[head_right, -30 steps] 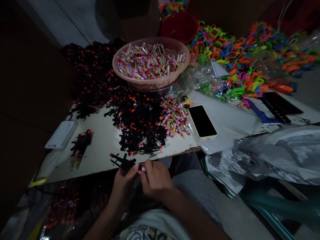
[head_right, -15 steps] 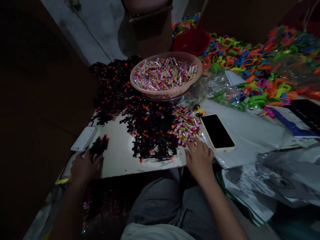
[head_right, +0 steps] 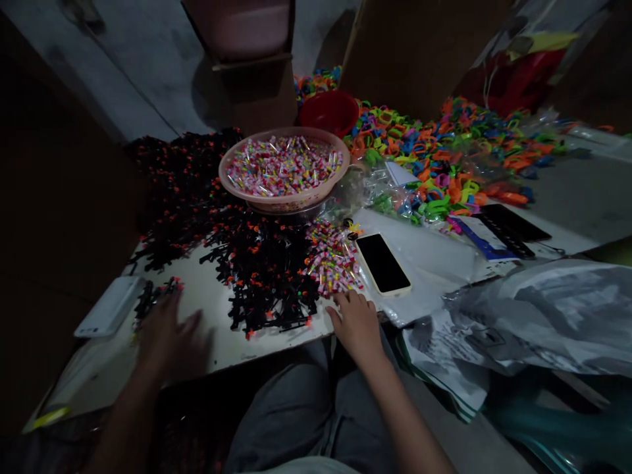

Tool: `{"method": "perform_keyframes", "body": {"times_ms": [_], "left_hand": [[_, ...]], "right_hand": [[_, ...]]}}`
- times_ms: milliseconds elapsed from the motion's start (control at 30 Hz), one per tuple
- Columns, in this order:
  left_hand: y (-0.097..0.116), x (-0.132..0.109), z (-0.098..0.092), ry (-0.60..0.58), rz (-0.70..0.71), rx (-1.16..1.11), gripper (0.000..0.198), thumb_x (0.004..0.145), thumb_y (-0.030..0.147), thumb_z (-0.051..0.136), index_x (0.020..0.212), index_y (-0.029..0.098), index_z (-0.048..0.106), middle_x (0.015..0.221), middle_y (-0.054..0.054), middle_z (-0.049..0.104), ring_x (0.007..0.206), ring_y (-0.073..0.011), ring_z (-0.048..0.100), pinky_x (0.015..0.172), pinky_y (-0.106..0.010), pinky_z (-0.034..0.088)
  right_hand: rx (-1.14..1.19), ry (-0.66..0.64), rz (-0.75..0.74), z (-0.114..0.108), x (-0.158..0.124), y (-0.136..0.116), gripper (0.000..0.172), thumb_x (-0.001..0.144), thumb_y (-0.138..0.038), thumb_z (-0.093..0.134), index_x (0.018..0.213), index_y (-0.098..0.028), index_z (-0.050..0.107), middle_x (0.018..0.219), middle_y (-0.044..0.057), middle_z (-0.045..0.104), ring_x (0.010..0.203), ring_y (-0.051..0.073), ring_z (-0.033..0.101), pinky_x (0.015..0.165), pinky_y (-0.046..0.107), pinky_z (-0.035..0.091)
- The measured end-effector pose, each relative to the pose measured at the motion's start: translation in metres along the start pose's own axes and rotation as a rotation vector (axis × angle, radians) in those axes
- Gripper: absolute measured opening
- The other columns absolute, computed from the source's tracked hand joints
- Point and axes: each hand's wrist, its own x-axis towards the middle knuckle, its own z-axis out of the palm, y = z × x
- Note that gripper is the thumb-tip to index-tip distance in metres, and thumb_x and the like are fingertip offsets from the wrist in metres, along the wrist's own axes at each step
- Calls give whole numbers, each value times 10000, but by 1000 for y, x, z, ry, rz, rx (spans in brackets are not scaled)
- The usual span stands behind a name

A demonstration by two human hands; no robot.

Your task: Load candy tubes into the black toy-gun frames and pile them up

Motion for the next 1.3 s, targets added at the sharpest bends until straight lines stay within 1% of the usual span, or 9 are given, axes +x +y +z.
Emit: {"method": "perform_keyframes", "body": {"times_ms": [100, 200, 400, 600, 767, 867, 967, 1100, 1300], "left_hand": [[45, -19, 15, -136, 158, -201, 550, 825, 434, 488, 1286, 133, 505, 1307, -183, 500, 1183, -308, 499, 988, -447, 416], [66, -31, 26, -167, 108, -271, 484, 847, 387, 470, 1246, 124, 545, 1185, -180, 556, 1101, -300, 548, 966, -463, 429], [46, -29, 23, -219, -124, -498, 486, 729, 284, 581, 1188, 124, 563, 1101, -147, 595, 905, -230, 625, 767, -351, 527], [31, -35, -1, -292, -162, -438, 512, 666, 201, 598, 1176, 166, 600, 1038, -120, 693, 939, -263, 646, 857, -381, 486], [53, -55, -18, -208, -374, -927, 488, 614, 312, 713, 1074, 171, 635, 1008, -103, 715, 965, -272, 650, 847, -371, 506], [85, -72, -26, -295, -588, -1368, 506, 582, 337, 777, 1033, 163, 627, 1000, -97, 714, 889, -234, 681, 779, -310, 537], [116, -85, -31, -415, -753, -1559, 499, 612, 346, 783, 1042, 178, 594, 953, -89, 717, 736, -200, 700, 681, -297, 559], [137, -92, -32, -424, -717, -1620, 597, 566, 302, 824, 1089, 168, 571, 801, -61, 722, 709, -181, 693, 683, -268, 555], [139, -93, -33, -358, -623, -1608, 533, 565, 257, 825, 1021, 155, 569, 823, -58, 724, 745, -173, 683, 679, -260, 556]], "right_hand": [[35, -11, 43, 4, -2, 2, 142, 906, -282, 491, 884, -164, 567, 848, 90, 619, 834, 252, 576, 706, 336, 373], [207, 25, 76, 7, -7, 7, 181, 913, -220, 427, 1019, -126, 539, 869, 121, 627, 829, 258, 587, 726, 351, 414], [828, -24, 4, 5, -29, -10, 202, 928, -322, 418, 1037, -193, 529, 974, 81, 630, 908, 211, 592, 801, 328, 454], [1115, -181, -95, 6, -47, -54, 180, 953, -341, 384, 1023, -220, 497, 905, 30, 586, 859, 161, 565, 782, 275, 439], [1191, -247, -111, 4, -55, -73, 169, 957, -340, 371, 1007, -216, 475, 859, 18, 565, 806, 147, 553, 743, 258, 439], [1185, -252, -151, -7, -59, -81, 148, 954, -305, 375, 1031, -222, 470, 904, 24, 570, 842, 146, 552, 765, 257, 440], [1162, -227, -189, -14, -62, -87, 133, 943, -274, 394, 1042, -225, 468, 953, 34, 582, 879, 150, 562, 797, 269, 445], [1163, -142, -152, -11, -64, -87, 107, 931, -261, 430, 1023, -227, 469, 951, 39, 602, 879, 154, 589, 785, 269, 467], [1207, -32, -144, -9, -65, -82, 107, 931, -256, 443, 1030, -233, 474, 970, 41, 628, 892, 148, 616, 785, 253, 489]]}}
